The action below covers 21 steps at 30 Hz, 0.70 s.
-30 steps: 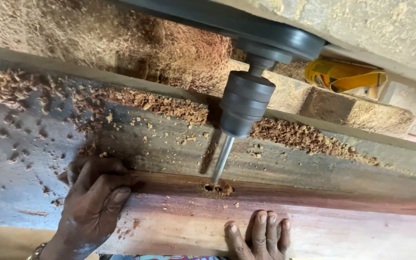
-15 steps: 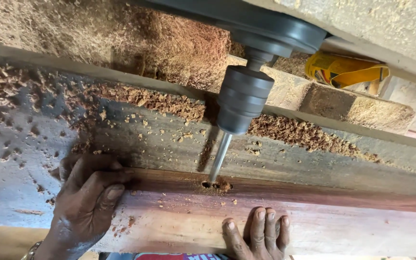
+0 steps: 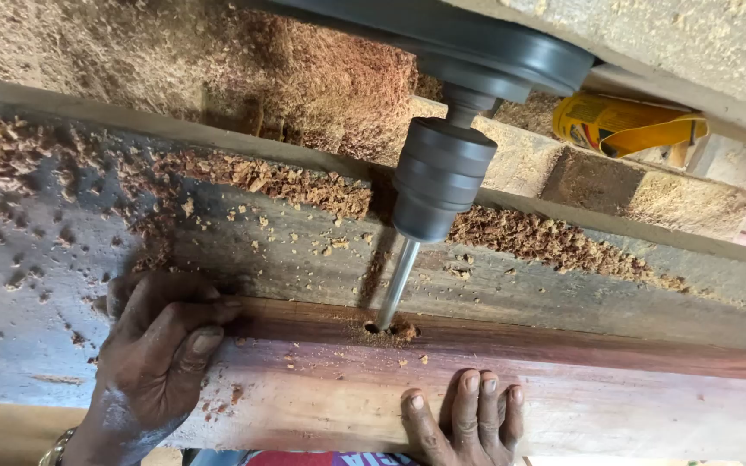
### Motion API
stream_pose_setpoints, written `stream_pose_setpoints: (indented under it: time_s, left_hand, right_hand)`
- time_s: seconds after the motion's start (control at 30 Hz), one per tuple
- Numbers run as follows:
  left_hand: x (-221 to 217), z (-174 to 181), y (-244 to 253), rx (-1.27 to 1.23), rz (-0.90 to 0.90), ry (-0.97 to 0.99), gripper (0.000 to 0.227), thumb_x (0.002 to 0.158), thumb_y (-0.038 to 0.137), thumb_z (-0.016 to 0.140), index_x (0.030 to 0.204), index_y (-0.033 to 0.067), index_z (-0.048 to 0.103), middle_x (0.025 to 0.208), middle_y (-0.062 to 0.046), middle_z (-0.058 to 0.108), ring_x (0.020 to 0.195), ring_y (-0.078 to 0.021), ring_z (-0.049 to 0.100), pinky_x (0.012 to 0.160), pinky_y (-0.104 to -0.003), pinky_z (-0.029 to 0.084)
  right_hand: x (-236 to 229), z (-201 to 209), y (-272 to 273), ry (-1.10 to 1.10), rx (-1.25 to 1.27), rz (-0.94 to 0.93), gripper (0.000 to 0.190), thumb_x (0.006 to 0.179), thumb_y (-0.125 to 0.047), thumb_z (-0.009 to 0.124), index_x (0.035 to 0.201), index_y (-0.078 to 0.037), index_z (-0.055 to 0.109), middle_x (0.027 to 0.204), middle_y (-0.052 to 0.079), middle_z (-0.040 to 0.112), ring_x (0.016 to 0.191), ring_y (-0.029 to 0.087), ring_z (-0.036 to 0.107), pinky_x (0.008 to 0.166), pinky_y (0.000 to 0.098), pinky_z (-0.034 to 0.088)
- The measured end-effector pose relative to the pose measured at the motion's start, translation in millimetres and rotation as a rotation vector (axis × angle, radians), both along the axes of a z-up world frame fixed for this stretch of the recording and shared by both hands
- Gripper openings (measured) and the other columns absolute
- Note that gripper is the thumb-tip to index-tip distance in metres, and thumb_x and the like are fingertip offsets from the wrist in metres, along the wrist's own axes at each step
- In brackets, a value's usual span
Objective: The person guides a long wooden plank along the fence of a vertical drilling machine, advancing it step by step so the spinning bit bores a series of holes along the plank's edge, then pulls the plank back and moves it aside.
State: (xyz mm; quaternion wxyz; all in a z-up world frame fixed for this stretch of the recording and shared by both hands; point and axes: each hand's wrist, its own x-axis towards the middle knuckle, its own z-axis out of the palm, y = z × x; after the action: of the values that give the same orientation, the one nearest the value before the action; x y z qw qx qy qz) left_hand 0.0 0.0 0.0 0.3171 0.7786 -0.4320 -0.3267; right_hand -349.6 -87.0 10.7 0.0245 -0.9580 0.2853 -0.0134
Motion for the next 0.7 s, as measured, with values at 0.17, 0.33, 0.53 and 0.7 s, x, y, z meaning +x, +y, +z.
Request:
stream_pose_setpoints:
  time_s: [0.17, 0.33, 0.53, 0.7]
  left_hand:
    - [0.9, -0.5, -3.3, -0.013, -0.004, -0.048, 0.015, 0.095, 0.024, 0.063, 0.101, 0.0120, 0.072, 0.106, -0.007, 0.066, 0.106, -0.0286, 0.059, 0.100, -0.042, 0.041]
    - [-1.3, 1.3, 0.2, 0.003, 0.037, 0.039, 0.016, 0.097, 0.023, 0.064, 0.103, 0.0093, 0.071, 0.109, -0.009, 0.064, 0.107, -0.0283, 0.059, 0.097, -0.038, 0.043]
    - [1.5, 1.3, 1.8, 0.034, 0.019, 0.028, 0.015, 0.096, 0.021, 0.064, 0.096, 0.0070, 0.069, 0.107, -0.009, 0.063, 0.105, -0.0284, 0.058, 0.097, -0.040, 0.039]
    - [2.2, 3.9, -2.2, 0.040, 0.037, 0.102, 0.017, 0.097, 0.023, 0.063, 0.099, 0.0072, 0.070, 0.107, -0.009, 0.061, 0.104, -0.0259, 0.058, 0.096, -0.038, 0.039]
  right_hand:
    - [0.5, -0.3, -2.0, -0.013, 0.004, 0.015, 0.061, 0.101, -0.034, 0.072, 0.156, -0.032, 0.044, 0.157, 0.031, 0.038, 0.152, 0.041, 0.033, 0.121, 0.0641, 0.025]
    - [0.7, 3.1, 2.0, -0.005, 0.018, -0.015, 0.059, 0.100, -0.034, 0.072, 0.154, -0.033, 0.046, 0.155, 0.030, 0.040, 0.150, 0.040, 0.034, 0.121, 0.0638, 0.026]
    - [2.7, -2.0, 0.7, -0.044, -0.020, -0.018, 0.056, 0.101, -0.038, 0.071, 0.152, -0.033, 0.047, 0.154, 0.028, 0.043, 0.149, 0.039, 0.037, 0.119, 0.0644, 0.029]
    - [0.8, -2.1, -1.7, -0.039, -0.045, -0.003, 0.056, 0.101, -0.038, 0.071, 0.151, -0.032, 0.048, 0.153, 0.028, 0.045, 0.148, 0.039, 0.039, 0.119, 0.0645, 0.030]
